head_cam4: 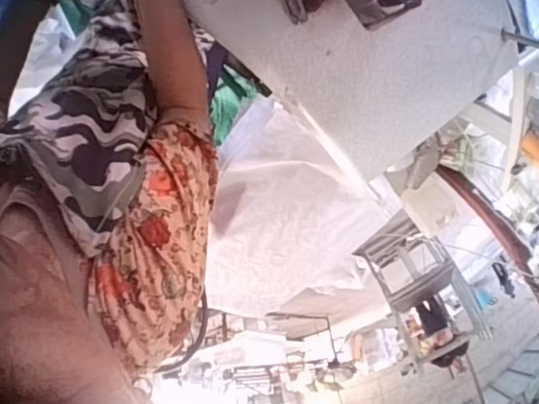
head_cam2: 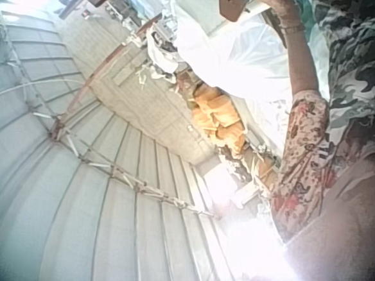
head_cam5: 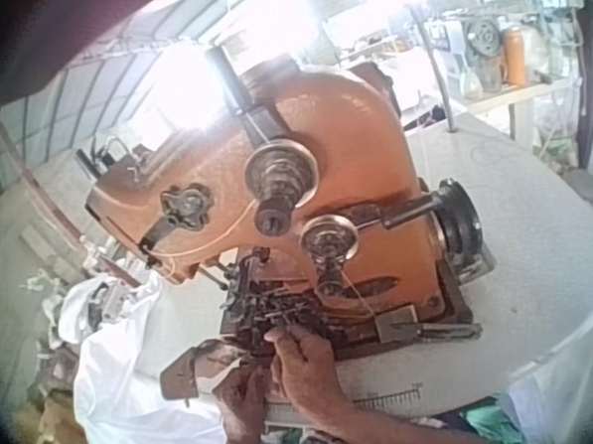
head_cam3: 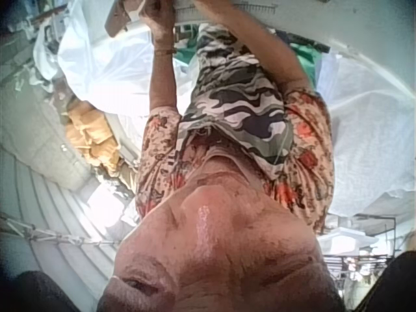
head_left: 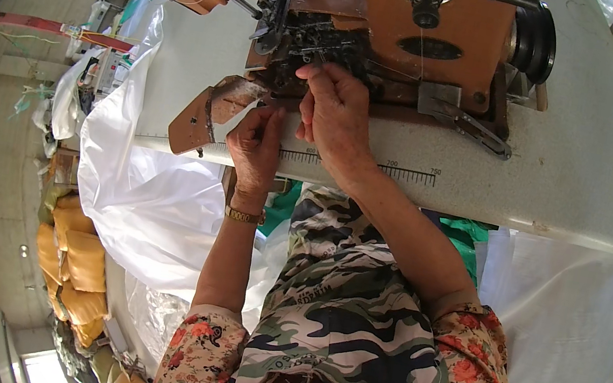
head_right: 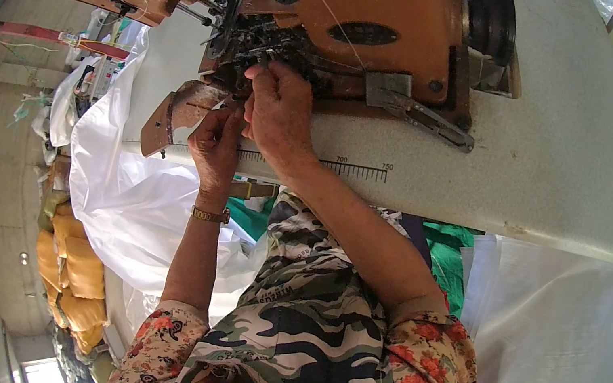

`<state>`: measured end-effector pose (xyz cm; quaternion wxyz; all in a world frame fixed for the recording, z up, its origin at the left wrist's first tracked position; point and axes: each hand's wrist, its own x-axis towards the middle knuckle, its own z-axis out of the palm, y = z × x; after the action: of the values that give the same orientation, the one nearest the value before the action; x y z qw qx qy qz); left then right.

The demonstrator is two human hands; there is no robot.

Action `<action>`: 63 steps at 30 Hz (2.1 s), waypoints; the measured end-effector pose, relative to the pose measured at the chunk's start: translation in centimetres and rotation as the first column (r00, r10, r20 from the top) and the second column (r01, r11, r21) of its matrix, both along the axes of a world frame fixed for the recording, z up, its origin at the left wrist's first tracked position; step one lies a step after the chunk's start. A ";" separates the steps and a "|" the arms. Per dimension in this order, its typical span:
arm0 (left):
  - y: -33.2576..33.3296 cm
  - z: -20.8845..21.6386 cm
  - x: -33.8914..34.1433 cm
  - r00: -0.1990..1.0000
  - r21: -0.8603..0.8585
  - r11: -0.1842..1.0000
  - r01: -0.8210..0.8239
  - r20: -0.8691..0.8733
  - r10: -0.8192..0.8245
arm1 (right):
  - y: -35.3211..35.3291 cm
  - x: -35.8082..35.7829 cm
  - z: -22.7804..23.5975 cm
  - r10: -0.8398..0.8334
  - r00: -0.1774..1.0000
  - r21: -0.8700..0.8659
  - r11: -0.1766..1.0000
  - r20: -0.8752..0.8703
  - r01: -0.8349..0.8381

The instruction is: Threading and operating an industrial sewing machine to stitch white fabric.

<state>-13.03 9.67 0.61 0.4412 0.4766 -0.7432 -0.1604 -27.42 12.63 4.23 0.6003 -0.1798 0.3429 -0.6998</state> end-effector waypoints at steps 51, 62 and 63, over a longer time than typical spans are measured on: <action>0.5 0.4 0.0 1.000 -0.005 1.000 0.003 0.007 -0.003 | 1.3 0.7 0.7 -0.032 0.993 0.080 0.997 0.115 0.023; 0.4 0.7 -0.1 0.998 -0.048 0.998 -0.027 0.047 0.029 | 4.5 0.1 0.7 0.039 0.997 0.107 0.993 0.063 -0.045; 0.8 1.2 -0.2 1.000 -0.069 0.998 -0.002 0.021 0.003 | 5.2 0.2 0.6 0.050 0.997 0.081 0.995 0.057 -0.055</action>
<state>-13.25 10.50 1.76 0.4496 0.4639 -0.7523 -0.1291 -27.25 17.85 4.85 0.6347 -0.1445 0.3499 -0.6736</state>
